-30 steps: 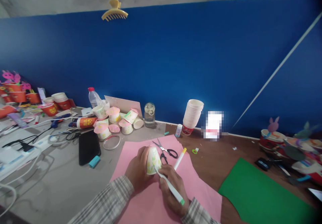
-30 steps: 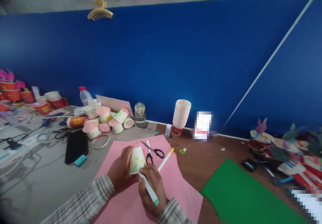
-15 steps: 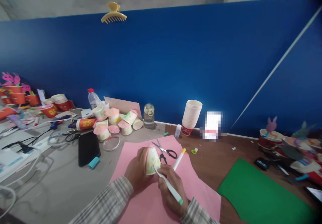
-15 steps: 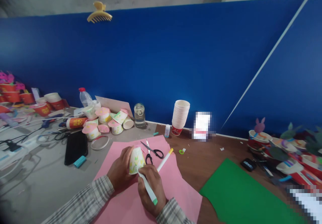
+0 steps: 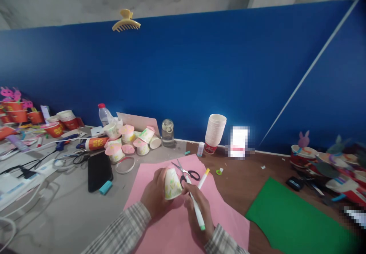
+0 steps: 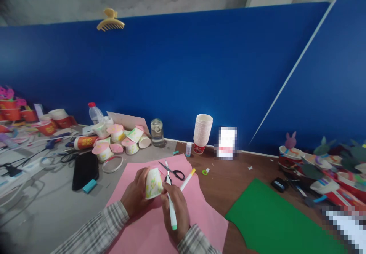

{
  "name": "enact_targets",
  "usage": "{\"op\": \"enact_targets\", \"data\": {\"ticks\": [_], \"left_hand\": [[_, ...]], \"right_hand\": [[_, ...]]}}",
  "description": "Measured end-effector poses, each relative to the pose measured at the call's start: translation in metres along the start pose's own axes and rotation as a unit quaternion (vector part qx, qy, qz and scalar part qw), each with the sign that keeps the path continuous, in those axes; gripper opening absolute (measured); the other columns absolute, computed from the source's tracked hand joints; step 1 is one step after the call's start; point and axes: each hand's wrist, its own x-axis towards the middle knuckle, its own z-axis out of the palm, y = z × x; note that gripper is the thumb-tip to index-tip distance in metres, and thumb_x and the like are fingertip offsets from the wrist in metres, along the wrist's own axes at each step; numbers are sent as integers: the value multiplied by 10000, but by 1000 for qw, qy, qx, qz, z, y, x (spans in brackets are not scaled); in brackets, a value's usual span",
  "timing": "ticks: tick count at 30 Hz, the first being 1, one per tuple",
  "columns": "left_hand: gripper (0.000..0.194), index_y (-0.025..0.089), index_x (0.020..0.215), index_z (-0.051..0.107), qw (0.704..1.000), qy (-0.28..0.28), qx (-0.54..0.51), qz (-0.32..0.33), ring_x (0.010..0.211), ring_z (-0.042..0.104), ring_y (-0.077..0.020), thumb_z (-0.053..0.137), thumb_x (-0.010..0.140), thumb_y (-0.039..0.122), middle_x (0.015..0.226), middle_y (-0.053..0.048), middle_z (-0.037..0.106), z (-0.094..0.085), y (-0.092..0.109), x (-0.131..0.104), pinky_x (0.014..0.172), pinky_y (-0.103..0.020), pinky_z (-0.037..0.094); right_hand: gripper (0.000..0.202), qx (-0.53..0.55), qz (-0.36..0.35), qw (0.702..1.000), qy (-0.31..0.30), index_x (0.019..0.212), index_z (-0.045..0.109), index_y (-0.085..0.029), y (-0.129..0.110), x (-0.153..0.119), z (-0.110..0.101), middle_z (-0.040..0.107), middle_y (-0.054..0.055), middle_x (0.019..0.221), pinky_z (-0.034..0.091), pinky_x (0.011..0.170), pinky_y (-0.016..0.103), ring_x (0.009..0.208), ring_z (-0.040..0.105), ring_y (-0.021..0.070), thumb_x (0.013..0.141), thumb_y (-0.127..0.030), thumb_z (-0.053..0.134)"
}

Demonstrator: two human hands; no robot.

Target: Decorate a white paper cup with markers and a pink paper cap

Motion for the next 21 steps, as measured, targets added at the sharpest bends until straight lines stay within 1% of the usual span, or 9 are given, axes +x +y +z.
{"op": "enact_targets", "data": {"ticks": [3,6,8,10,14,18,21], "left_hand": [[869,224,1229,257,1000,14,-2,8,886,576,-282,722,539,473,1061,-95,480,-2,5,1,644,-381,566],[879,204,1232,272,999,29,-10,9,888,574,-294,727,528,472,1056,-105,489,-4,9,1,659,-398,563],[905,227,1239,266,999,25,-30,-6,889,577,-294,740,510,477,1064,-95,490,-4,10,1,665,-402,564],[904,255,1236,267,999,13,-45,-25,884,586,-294,747,503,479,1064,-81,494,-4,10,1,663,-410,565],[848,293,1216,286,998,-9,-45,-51,892,591,-292,743,522,460,1076,-66,500,-3,8,1,662,-408,561],[883,283,1230,271,997,-10,-61,-45,923,574,-297,761,508,418,1094,-73,484,-3,9,1,696,-416,551],[889,274,1227,288,994,-14,-94,-51,935,562,-285,776,491,369,1087,-61,481,-2,9,0,750,-412,536]], "right_hand": [[224,-19,21,999,-40,988,620,-275,1,3,2,639,10,801,534,653,306,716,628,226,799,-226,510],[287,-19,27,998,-44,1020,585,-273,3,3,3,619,22,861,526,695,336,766,614,242,767,-166,500],[350,-20,16,998,-55,1063,560,-273,6,3,4,604,29,897,523,712,350,798,607,252,746,-136,503],[393,-26,6,997,-69,1093,546,-278,8,2,4,594,31,912,524,711,346,804,606,250,739,-112,504],[434,-30,2,995,-91,1122,538,-276,12,1,3,587,29,884,527,658,325,738,610,235,735,-86,491],[434,-26,5,993,-111,1116,540,-272,12,2,1,585,24,876,526,653,315,728,611,230,731,-78,495],[418,-32,3,993,-111,1103,545,-265,10,4,0,586,23,867,523,659,315,737,608,230,729,-85,498]]}}
